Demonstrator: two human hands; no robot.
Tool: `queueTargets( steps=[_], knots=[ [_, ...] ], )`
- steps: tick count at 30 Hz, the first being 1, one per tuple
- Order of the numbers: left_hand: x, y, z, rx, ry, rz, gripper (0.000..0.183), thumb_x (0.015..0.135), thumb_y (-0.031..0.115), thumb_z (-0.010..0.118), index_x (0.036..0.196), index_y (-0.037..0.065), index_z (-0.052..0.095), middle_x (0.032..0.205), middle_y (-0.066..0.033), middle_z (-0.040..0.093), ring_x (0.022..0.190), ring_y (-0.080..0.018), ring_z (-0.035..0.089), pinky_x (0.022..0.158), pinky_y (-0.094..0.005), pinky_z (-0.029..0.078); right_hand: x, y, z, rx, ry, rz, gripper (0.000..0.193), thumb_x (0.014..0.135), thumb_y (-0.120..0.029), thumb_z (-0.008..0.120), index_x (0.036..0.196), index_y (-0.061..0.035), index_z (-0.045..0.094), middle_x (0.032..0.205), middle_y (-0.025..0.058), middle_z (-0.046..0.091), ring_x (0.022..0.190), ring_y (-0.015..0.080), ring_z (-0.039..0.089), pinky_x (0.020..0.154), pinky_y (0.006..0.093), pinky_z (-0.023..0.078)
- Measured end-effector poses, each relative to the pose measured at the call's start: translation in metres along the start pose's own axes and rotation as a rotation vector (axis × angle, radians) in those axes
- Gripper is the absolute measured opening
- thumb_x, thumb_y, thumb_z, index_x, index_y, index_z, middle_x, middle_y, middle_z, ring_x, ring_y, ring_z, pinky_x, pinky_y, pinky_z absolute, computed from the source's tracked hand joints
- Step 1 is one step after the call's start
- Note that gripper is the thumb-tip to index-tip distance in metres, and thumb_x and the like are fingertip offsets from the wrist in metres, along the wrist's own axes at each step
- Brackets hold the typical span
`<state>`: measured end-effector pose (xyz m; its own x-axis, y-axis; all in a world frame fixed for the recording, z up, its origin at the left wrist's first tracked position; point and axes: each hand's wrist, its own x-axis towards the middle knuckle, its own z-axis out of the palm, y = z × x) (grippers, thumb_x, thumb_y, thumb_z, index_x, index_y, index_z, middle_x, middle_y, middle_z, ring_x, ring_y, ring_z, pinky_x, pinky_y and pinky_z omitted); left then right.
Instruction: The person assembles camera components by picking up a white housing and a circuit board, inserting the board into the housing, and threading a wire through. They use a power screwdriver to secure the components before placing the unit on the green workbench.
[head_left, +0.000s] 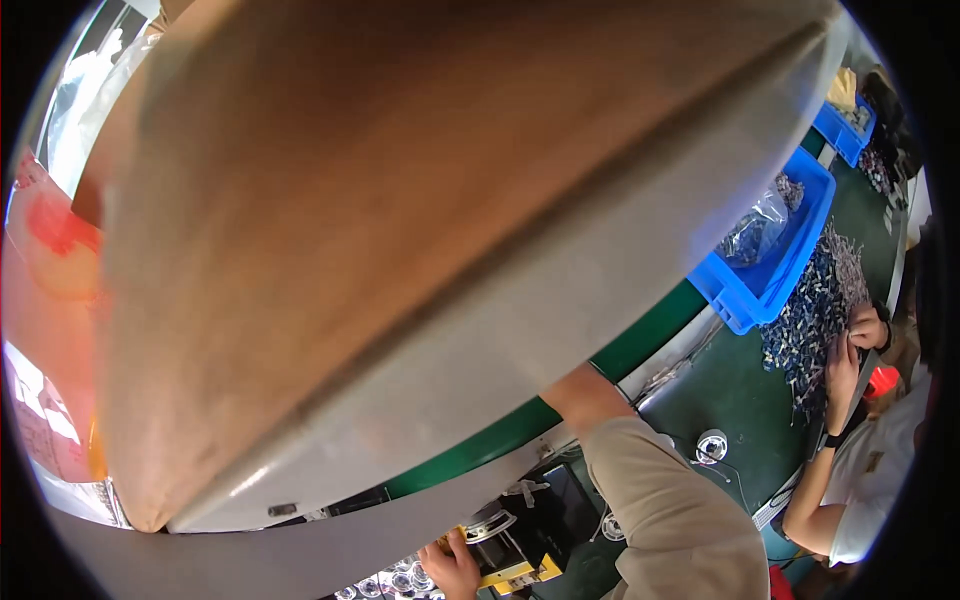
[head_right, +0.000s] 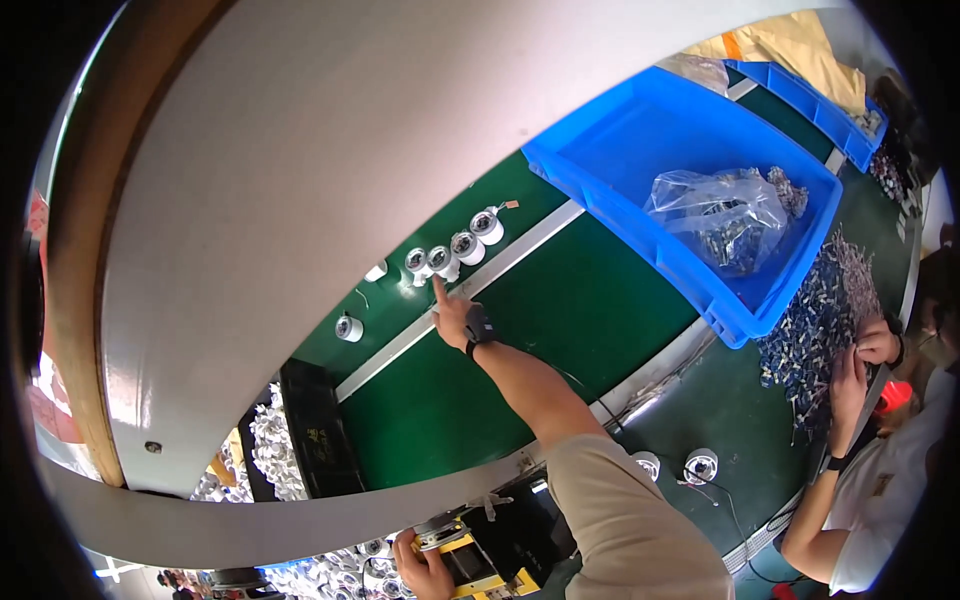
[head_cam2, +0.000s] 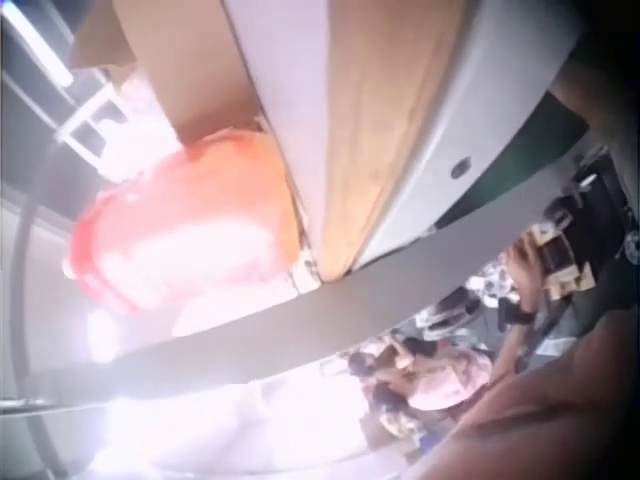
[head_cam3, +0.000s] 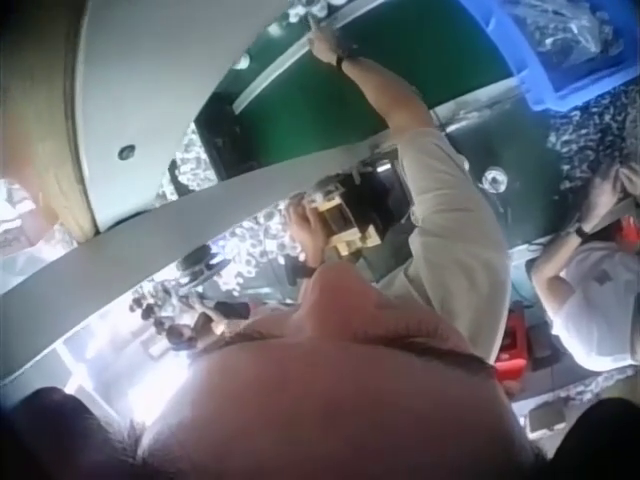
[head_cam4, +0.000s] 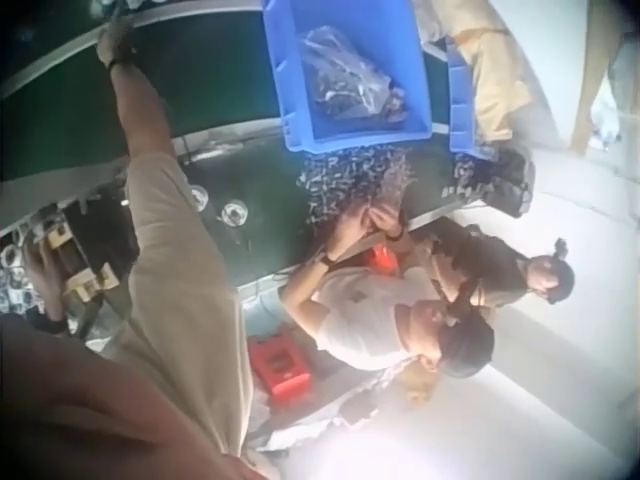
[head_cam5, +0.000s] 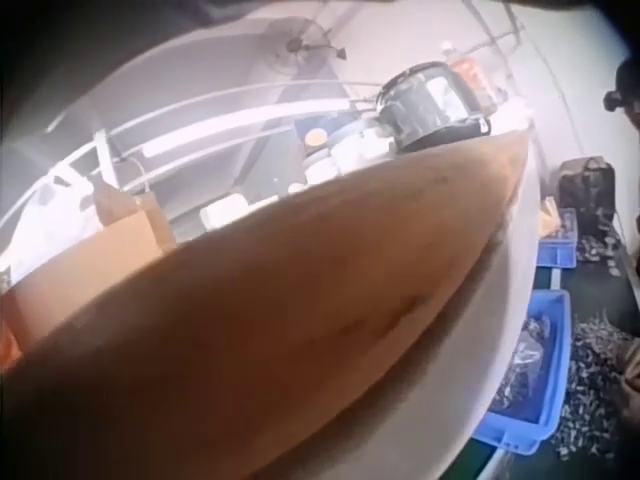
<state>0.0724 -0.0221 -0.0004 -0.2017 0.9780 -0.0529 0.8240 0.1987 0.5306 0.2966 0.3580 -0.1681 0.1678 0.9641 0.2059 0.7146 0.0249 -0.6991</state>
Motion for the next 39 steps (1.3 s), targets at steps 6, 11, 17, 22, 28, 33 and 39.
queueTargets(
  steps=[6, 11, 17, 22, 28, 33, 39],
  knots=[
    [0.002, 0.005, -0.001, -0.025, 0.001, -0.008, 0.029, 0.088, 0.017, 0.054, 0.112, 0.001, 0.059, 0.108, -0.0212, 0.059, 0.099, -0.0386, 0.056, 0.086, -0.0440, 0.044, 0.001, -0.003, -0.014, 0.032, 0.044, 0.025, 0.081, 0.084, -0.023, 0.062, 0.148, -0.0100, 0.015, 0.076, 0.0202, 0.064, 0.072, 0.0385, 0.063, 0.063, 0.0501, 0.048],
    [0.003, 0.005, 0.002, 0.003, 0.035, 0.103, 0.032, 0.089, 0.022, 0.056, 0.112, 0.002, 0.059, 0.106, -0.0209, 0.060, 0.096, -0.0375, 0.057, 0.084, -0.0429, 0.045, 0.011, -0.008, -0.020, 0.069, -0.010, 0.027, 0.068, 0.084, -0.022, 0.060, 0.143, -0.0066, 0.029, 0.084, 0.0223, 0.063, 0.075, 0.0390, 0.062, 0.067, 0.0506, 0.049],
    [-0.003, 0.020, 0.003, 0.057, 0.085, 0.026, 0.037, 0.090, 0.035, 0.057, 0.108, 0.003, 0.062, 0.101, -0.0221, 0.062, 0.089, -0.0392, 0.059, 0.077, -0.0467, 0.048, -0.067, -0.100, -0.162, 0.253, 0.317, -0.335, 0.022, 0.083, -0.024, 0.062, 0.098, -0.0091, 0.055, 0.085, 0.0128, 0.062, 0.080, 0.0337, 0.062, 0.065, 0.0471, 0.048],
    [-0.002, -0.007, 0.014, -0.043, 0.138, 0.183, 0.049, 0.091, 0.047, 0.050, 0.112, 0.003, 0.060, 0.104, -0.0262, 0.060, 0.094, -0.0432, 0.057, 0.081, -0.0504, 0.046, -0.189, -0.187, -0.396, -0.261, -0.170, -0.296, 0.035, 0.091, -0.040, 0.051, 0.088, -0.0069, 0.062, 0.073, 0.0139, 0.063, 0.070, 0.0346, 0.065, 0.061, 0.0439, 0.053],
    [0.004, -0.019, 0.018, -0.090, 0.156, 0.163, 0.049, 0.091, 0.044, 0.051, 0.114, 0.001, 0.059, 0.107, -0.0257, 0.058, 0.094, -0.0454, 0.055, 0.082, -0.0502, 0.044, -0.172, -0.275, -0.560, -0.211, 0.605, -0.545, 0.024, 0.076, -0.025, 0.074, 0.069, -0.0066, 0.061, 0.065, 0.0052, 0.060, 0.057, 0.0180, 0.058, 0.053, 0.0265, 0.045],
    [0.005, -0.008, 0.021, -0.137, 0.270, 0.344, 0.040, 0.091, 0.036, 0.054, 0.110, 0.002, 0.061, 0.096, -0.0252, 0.062, 0.082, -0.0446, 0.058, 0.072, -0.0505, 0.046, -0.023, -0.261, -0.655, -0.785, 0.296, 0.010, 0.057, 0.074, -0.057, 0.064, 0.096, -0.0053, 0.070, 0.101, 0.0181, 0.067, 0.095, 0.0343, 0.063, 0.083, 0.0408, 0.048],
    [0.006, -0.015, 0.021, -0.100, 0.265, 0.319, 0.038, 0.091, 0.035, 0.056, 0.108, 0.002, 0.062, 0.092, -0.0218, 0.064, 0.078, -0.0426, 0.059, 0.068, -0.0485, 0.047, 0.037, -0.213, -0.614, -0.923, 0.117, 0.143, 0.081, 0.076, -0.067, 0.055, 0.119, 0.0020, 0.059, 0.118, 0.0233, 0.060, 0.111, 0.0355, 0.057, 0.095, 0.0415, 0.042]
  ],
)
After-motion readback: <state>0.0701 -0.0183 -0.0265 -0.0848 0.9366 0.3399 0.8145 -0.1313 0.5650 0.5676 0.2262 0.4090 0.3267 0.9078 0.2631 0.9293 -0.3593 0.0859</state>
